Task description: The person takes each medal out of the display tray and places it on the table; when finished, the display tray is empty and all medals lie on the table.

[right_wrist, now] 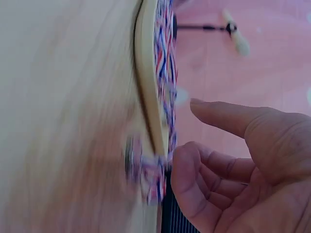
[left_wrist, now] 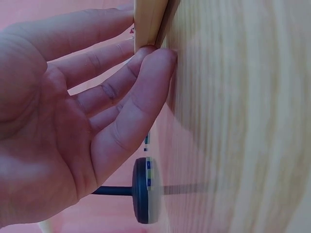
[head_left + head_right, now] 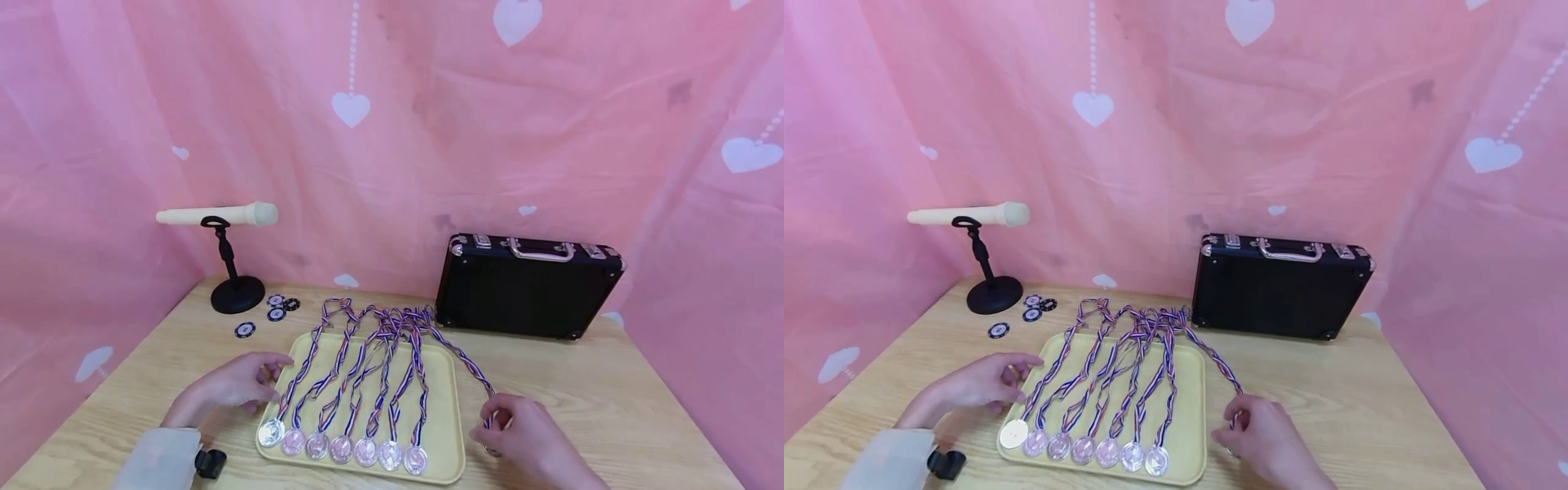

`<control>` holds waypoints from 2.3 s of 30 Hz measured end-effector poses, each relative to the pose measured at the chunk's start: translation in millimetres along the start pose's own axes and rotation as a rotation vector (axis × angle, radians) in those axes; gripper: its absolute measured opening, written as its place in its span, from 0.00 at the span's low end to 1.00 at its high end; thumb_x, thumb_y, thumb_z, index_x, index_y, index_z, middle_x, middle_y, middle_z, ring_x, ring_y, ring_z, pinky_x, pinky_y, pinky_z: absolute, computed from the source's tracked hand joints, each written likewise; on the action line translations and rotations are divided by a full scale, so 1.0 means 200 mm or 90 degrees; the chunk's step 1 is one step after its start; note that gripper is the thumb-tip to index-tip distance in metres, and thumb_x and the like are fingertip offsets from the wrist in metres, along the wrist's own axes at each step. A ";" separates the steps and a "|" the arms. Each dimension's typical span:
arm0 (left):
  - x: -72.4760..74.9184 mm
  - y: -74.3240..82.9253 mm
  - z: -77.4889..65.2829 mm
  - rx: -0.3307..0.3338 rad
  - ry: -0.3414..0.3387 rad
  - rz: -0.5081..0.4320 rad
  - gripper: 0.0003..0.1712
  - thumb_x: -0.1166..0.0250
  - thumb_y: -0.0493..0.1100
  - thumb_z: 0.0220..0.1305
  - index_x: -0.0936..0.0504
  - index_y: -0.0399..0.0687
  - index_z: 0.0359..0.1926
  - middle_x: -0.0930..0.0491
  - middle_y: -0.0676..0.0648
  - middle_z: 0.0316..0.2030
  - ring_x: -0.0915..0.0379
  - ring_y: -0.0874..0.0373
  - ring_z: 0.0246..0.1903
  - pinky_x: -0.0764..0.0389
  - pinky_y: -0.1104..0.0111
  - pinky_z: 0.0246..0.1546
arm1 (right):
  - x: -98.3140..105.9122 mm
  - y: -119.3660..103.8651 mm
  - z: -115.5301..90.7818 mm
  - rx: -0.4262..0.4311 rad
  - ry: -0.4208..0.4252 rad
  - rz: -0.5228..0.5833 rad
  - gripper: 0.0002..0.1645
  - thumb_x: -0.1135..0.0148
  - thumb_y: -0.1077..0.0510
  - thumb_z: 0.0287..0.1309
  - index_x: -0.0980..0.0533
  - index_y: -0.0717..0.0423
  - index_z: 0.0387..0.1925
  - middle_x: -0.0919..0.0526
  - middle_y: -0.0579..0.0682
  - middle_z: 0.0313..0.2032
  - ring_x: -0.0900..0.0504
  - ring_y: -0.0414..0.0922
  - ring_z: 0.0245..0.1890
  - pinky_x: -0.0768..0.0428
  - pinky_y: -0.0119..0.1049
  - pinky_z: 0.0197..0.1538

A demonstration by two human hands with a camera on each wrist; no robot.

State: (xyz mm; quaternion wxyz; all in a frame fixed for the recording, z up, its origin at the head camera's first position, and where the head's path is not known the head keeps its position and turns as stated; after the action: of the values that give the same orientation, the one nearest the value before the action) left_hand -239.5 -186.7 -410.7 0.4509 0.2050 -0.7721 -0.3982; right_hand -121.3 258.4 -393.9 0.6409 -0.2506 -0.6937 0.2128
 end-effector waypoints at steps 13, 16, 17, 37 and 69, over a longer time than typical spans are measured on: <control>0.00 -0.01 -0.02 0.021 0.010 -0.004 0.37 0.26 0.29 0.60 0.25 0.40 0.71 0.26 0.44 0.46 0.26 0.53 0.30 0.17 0.65 0.27 | -0.29 -0.18 0.02 0.075 -0.150 -0.003 0.14 0.18 0.49 0.51 0.17 0.48 0.31 0.24 0.43 0.22 0.27 0.41 0.26 0.34 0.32 0.31; -0.01 -0.02 -0.02 0.031 0.018 0.002 0.37 0.26 0.29 0.60 0.24 0.40 0.70 0.26 0.44 0.45 0.26 0.52 0.29 0.17 0.65 0.26 | -0.33 -0.20 0.03 0.075 -0.157 -0.042 0.16 0.17 0.47 0.49 0.18 0.47 0.29 0.25 0.43 0.22 0.28 0.42 0.26 0.33 0.33 0.31; -0.01 -0.02 -0.02 0.035 0.021 0.006 0.37 0.26 0.29 0.59 0.24 0.41 0.70 0.26 0.45 0.45 0.25 0.52 0.30 0.17 0.65 0.26 | -0.33 -0.21 0.04 0.074 -0.157 -0.054 0.16 0.17 0.47 0.48 0.19 0.47 0.29 0.25 0.43 0.22 0.28 0.42 0.26 0.33 0.33 0.31; 0.01 -0.01 -0.02 0.034 0.022 0.008 0.37 0.26 0.30 0.60 0.24 0.41 0.71 0.26 0.45 0.46 0.25 0.53 0.31 0.16 0.65 0.27 | -0.31 -0.23 0.07 0.083 -0.119 -0.071 0.18 0.17 0.54 0.46 0.24 0.48 0.23 0.28 0.44 0.21 0.29 0.43 0.27 0.34 0.35 0.31; -0.03 -0.01 0.01 -0.018 -0.002 -0.010 0.38 0.26 0.28 0.58 0.25 0.35 0.71 0.25 0.44 0.44 0.28 0.56 0.22 0.21 0.70 0.22 | -0.11 -0.04 0.12 0.032 -0.192 0.340 0.18 0.30 0.65 0.63 0.20 0.64 0.53 0.21 0.50 0.29 0.29 0.40 0.15 0.30 0.27 0.17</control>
State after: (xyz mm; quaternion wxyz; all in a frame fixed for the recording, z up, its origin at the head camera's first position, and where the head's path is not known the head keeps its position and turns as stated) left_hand -238.8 -182.5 -416.0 0.4494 0.2041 -0.7655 -0.4127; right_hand -144.0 237.9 -408.5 0.4580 -0.3740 -0.6850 0.4256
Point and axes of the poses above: each hand's wrist, its own z-axis towards the middle knuckle, its own x-axis out of the back of the hand, y = z × x, the point moved 1 cm from there along z, towards the middle knuckle
